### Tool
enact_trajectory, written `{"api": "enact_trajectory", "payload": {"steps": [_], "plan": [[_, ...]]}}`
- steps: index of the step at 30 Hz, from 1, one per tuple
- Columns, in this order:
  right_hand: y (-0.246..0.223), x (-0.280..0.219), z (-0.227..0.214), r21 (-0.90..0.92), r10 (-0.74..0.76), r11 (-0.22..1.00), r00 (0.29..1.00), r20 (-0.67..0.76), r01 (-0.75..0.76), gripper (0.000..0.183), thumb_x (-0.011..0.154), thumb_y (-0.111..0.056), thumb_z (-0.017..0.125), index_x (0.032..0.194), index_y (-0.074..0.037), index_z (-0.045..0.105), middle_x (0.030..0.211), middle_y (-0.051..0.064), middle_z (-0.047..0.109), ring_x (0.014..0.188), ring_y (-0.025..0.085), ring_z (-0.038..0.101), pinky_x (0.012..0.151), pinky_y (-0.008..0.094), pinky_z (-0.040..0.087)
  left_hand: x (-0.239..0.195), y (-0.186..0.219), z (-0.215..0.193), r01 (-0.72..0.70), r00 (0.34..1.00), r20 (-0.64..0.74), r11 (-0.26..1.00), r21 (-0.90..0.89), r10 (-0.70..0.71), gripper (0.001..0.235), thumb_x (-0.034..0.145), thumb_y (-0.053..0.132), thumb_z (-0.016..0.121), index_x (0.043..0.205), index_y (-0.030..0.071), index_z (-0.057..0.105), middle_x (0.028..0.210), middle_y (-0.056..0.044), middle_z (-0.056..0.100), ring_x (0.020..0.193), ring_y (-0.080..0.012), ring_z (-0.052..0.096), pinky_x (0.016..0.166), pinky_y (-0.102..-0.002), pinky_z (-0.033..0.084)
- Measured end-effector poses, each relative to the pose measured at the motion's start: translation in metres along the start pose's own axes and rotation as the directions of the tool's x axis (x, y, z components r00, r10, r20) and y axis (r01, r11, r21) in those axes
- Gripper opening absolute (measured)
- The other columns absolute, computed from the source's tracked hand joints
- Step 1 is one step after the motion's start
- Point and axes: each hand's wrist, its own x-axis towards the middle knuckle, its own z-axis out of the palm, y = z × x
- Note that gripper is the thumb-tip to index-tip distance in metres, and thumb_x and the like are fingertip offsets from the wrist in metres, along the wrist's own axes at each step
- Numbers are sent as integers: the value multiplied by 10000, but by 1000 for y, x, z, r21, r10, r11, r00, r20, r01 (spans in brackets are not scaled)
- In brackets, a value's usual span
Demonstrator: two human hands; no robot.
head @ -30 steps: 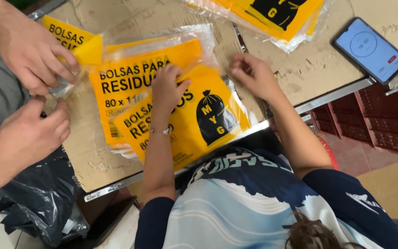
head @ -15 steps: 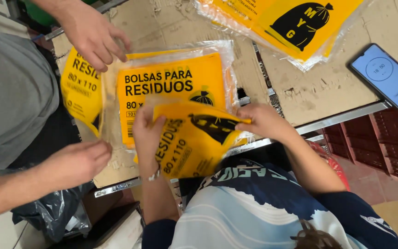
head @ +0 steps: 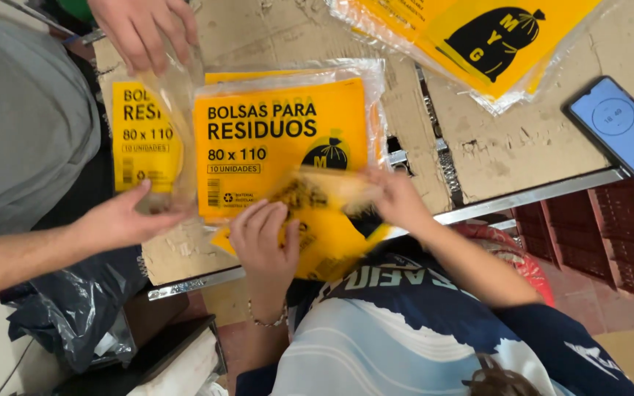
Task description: Folding stacks of plastic bags and inserting them into printed outer packaging sleeves.
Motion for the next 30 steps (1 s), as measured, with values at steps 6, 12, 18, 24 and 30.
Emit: {"api": "enact_trajectory", "payload": {"steps": [6, 12, 18, 24, 30], "plan": [[86, 50, -9, 585, 542, 756, 783, -306, -294, 138, 1049, -162, 602, 1024, -35, 651, 780, 30, 680, 653, 143, 660, 606, 285, 541, -32, 7, 47, -116, 960, 248, 991, -58, 127, 324, 964, 346, 660, 1201, 125, 658, 1149, -83, 652, 1119, -328, 647, 902, -443, 555], [61, 72, -15, 416, 542, 808, 803, -247, -417, 248, 1072, -210, 584, 960, 6, 538, 734, 87, 584, 608, 207, 623, 504, 310, 490, -57, -10, 62, -49, 870, 492, 995, 82, 2, 622, 750, 321, 861, 1277, 94, 620, 1267, -118, 601, 1272, -407, 550, 981, -516, 512], [92, 79, -22, 191, 381, 912, 922, -68, -363, 221, 1060, -203, 571, 959, -27, 660, 720, 43, 609, 629, 187, 599, 603, 305, 478, -76, -24, 66, -32, 841, 538, 986, 162, -61, 589, 822, 319, 808, 1325, 103, 590, 1304, -129, 573, 1303, -393, 521, 1030, -504, 480], [24, 123, -114, -306, 395, 860, 913, -104, -407, 294, 970, -365, 705, 998, -73, 681, 831, 103, 652, 768, 280, 630, 699, 428, 469, -73, -15, 57, 14, 825, 549, 977, 212, -131, 444, 889, 294, 720, 1277, 109, 609, 1296, -107, 589, 1282, -359, 532, 992, -488, 502], [187, 162, -308, -741, 103, 520, 892, -441, -426, 544, 949, -298, 829, 1328, 20, 605, 1298, 240, 578, 1130, 453, 544, 893, 582, 443, -56, 0, 47, 21, 860, 509, 999, 41, -39, 341, 926, 222, 691, 1218, 59, 622, 1206, -153, 618, 1163, -369, 552, 929, -465, 516]]}}
